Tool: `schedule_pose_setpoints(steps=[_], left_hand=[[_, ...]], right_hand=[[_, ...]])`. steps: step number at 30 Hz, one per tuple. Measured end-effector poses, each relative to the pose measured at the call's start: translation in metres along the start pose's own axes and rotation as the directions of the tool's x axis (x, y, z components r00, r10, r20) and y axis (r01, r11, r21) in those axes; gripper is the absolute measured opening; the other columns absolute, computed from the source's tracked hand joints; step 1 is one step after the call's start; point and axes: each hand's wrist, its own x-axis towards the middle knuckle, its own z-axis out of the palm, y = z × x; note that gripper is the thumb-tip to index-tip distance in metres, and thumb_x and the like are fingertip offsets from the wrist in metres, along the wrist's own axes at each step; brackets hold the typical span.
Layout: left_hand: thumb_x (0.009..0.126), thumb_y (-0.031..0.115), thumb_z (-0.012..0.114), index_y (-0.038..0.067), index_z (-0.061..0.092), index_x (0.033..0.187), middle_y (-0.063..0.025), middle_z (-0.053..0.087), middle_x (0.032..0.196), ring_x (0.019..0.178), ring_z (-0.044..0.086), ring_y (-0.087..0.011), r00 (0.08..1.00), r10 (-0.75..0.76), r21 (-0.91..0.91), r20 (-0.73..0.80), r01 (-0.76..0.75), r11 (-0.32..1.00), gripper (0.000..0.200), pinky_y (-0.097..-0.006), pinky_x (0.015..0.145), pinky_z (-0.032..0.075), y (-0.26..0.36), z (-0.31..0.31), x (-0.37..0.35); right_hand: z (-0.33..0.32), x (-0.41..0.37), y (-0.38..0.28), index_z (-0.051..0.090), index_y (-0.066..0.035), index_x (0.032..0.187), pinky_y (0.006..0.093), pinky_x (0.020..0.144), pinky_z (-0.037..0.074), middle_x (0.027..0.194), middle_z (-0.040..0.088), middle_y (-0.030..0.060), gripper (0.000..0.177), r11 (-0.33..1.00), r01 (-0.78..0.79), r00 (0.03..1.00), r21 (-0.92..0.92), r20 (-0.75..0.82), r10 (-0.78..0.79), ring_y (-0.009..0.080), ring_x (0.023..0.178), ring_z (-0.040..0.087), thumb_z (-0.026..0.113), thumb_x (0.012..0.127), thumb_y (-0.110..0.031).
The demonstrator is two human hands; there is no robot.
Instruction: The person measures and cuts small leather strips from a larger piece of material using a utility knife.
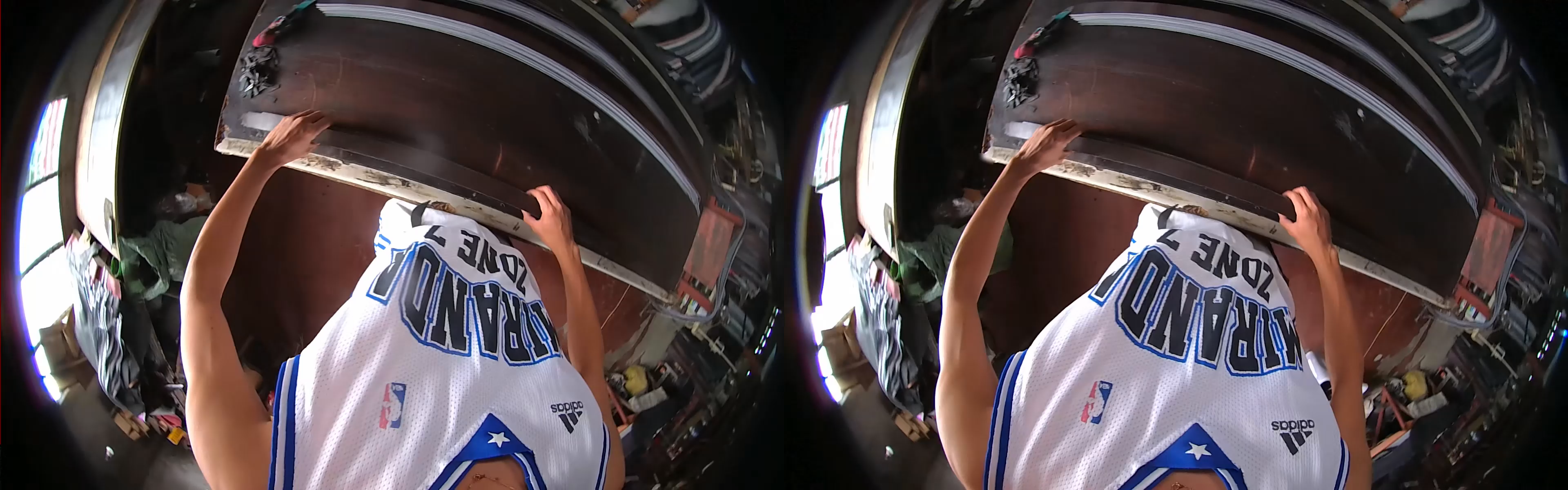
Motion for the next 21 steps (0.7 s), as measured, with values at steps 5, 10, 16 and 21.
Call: schedule_pose_setpoints(steps=[5, 10, 16, 21], left_hand=[[0.066, 0.005, 0.077, 0.006, 0.056, 0.119, -0.01, 0.061, 0.107, 0.1, 0.062, -0.0305, 0.995, -0.033, 0.04, 0.098, 0.029, 0.999, 0.056, -0.0401, 0.083, 0.055, -0.004, -0.001, 0.002], [0.07, 0.014, 0.082, 0.004, 0.048, 0.132, -0.0144, 0.06, 0.121, 0.108, 0.061, -0.0342, 0.998, -0.056, 0.067, -0.009, 0.057, 0.996, 0.071, -0.0414, 0.096, 0.048, 0.019, -0.007, 0.006], [0.07, 0.02, 0.084, 0.006, 0.035, 0.144, -0.0191, 0.058, 0.128, 0.118, 0.055, -0.0373, 0.963, -0.238, 0.006, 0.129, 0.239, 0.971, 0.089, -0.0446, 0.104, 0.042, 0.024, -0.002, 0.008], [0.068, 0.019, 0.084, 0.004, 0.045, 0.137, -0.0169, 0.058, 0.129, 0.121, 0.054, -0.0335, 0.95, -0.309, -0.045, 0.045, 0.311, 0.949, 0.081, -0.046, 0.108, 0.037, 0.02, -0.02, -0.006]], right_hand=[[-0.003, 0.001, -0.004, 0.062, -0.003, 0.103, 0.0403, 0.083, 0.051, 0.101, 0.059, 0.0098, 0.038, 0.999, 0.02, 1.0, 0.03, 0.0, -0.02, 0.0312, 0.097, 0.06, 0.076, 0.069, -0.008], [-0.011, 0.003, -0.024, 0.062, -0.003, 0.116, 0.0394, 0.088, 0.051, 0.112, 0.061, 0.0105, 0.05, 1.0, -0.007, 1.0, -0.02, -0.026, 0.007, 0.0303, 0.103, 0.06, 0.08, 0.071, -0.016], [0.006, 0.011, -0.021, 0.063, -0.004, 0.12, 0.0393, 0.09, 0.053, 0.116, 0.067, 0.0145, 0.051, 0.999, 0.052, 0.999, -0.004, -0.002, -0.052, 0.0318, 0.105, 0.064, 0.079, 0.075, -0.023], [0.01, 0.011, -0.02, 0.064, -0.003, 0.119, 0.04, 0.087, 0.054, 0.112, 0.068, 0.0161, 0.048, 0.999, 0.037, 0.999, 0.03, -0.008, -0.037, 0.0334, 0.101, 0.066, 0.077, 0.077, -0.023]])
